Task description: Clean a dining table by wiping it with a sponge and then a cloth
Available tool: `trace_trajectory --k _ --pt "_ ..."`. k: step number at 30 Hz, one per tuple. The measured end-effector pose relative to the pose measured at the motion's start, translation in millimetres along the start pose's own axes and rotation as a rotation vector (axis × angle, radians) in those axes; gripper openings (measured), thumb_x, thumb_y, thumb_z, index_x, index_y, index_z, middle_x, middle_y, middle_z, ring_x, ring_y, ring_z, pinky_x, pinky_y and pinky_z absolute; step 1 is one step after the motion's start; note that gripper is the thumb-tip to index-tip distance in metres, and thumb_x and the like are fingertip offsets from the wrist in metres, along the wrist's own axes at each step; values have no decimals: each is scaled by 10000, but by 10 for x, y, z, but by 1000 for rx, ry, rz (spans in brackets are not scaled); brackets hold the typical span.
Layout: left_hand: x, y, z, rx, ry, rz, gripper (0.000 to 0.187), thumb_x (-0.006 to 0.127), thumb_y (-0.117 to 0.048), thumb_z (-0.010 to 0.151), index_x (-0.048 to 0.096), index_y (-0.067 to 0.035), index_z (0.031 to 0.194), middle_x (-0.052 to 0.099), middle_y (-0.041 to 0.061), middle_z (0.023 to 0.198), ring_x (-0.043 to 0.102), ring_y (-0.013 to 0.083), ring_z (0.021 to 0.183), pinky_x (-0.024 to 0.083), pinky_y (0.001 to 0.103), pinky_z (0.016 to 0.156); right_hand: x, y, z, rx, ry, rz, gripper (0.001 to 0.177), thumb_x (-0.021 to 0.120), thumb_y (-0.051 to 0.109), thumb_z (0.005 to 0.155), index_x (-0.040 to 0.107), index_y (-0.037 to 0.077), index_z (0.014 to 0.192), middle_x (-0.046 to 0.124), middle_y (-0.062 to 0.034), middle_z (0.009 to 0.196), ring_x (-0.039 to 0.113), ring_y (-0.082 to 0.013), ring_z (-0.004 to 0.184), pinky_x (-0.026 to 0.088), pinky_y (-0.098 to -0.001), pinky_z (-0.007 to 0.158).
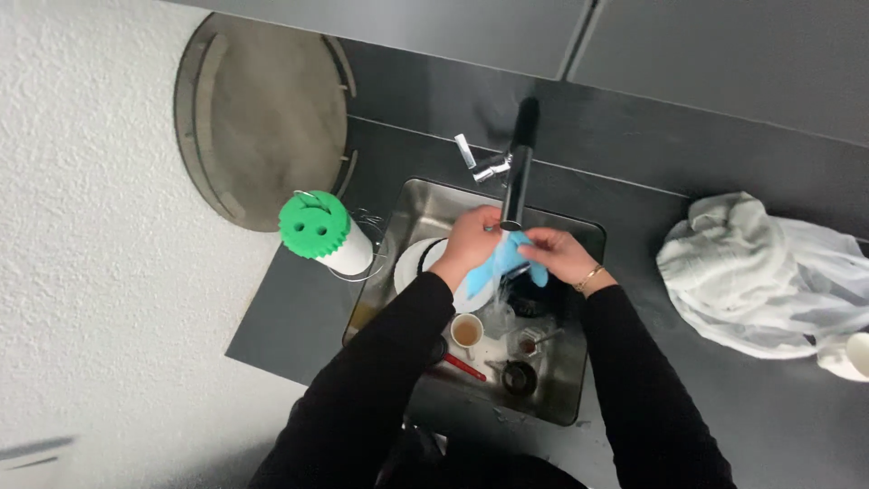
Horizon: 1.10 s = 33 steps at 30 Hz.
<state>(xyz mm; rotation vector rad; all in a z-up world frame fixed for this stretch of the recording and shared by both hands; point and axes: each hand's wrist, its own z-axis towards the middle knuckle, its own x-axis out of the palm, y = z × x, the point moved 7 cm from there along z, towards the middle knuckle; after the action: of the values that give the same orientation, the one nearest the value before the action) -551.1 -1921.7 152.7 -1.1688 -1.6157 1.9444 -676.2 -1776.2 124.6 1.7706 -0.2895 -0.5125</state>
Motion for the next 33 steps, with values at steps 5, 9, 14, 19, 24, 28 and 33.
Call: trace_trajectory --k 5,9,14,19,24,28,33 --pt "-285 -749 -237 68 140 574 302 644 -448 867 754 -174 931 776 60 855 737 369 967 573 524 906 -198 45 -18 -121 -161 -266 306 889 251 782 779 221 1066 742 53 800 647 -64 695 512 -243 640" --pt "-214 -579 -217 62 272 633 473 615 -580 867 770 -136 825 783 134 890 707 423 1049 498 576 972 -197 128 -27 -26 -321 -389 221 840 214 723 706 255 895 655 42 711 650 -155 692 516 -314 694" --pt "-193 -407 -239 -33 233 130 390 712 -477 875 746 -111 1004 759 154 1005 673 416 1095 508 539 934 -76 -99 -111 95 -485 -484 312 858 414 704 618 219 741 670 -52 716 706 -299 793 535 -436 751" --pt "-264 -566 -231 -81 185 146 279 564 -274 975 662 -111 1180 719 217 1116 661 440 1125 545 550 966 344 -2430 860 464 -464 374 408 670 505 912 720 100 903 761 -178 843 768 -314 731 657 -512 553" --pt "-98 -801 -659 -338 172 -373 410 692 -425 950 650 -21 1009 700 209 848 730 305 620 625 370 522 951 126 -385 686 -184 849 550 452 682 923 510 308 1322 328 -138 1657 293 -409 1531 273 -661 1183" --pt "-80 -732 -854 -475 63 -680 471 831 -384 851 667 33 993 653 188 774 708 326 623 584 449 504 769 236 -414 545 -209 281 587 608 422 886 477 301 1445 404 -160 1592 349 -386 1500 296 -569 1247" --pt "-133 4 -597 -469 -175 -529 349 710 -371 945 726 -77 1133 692 150 1091 637 311 1127 455 518 985 817 -174 -301 370 -412 112 527 769 378 860 609 169 1317 607 -192 1307 543 -336 1290 421 -486 1143"
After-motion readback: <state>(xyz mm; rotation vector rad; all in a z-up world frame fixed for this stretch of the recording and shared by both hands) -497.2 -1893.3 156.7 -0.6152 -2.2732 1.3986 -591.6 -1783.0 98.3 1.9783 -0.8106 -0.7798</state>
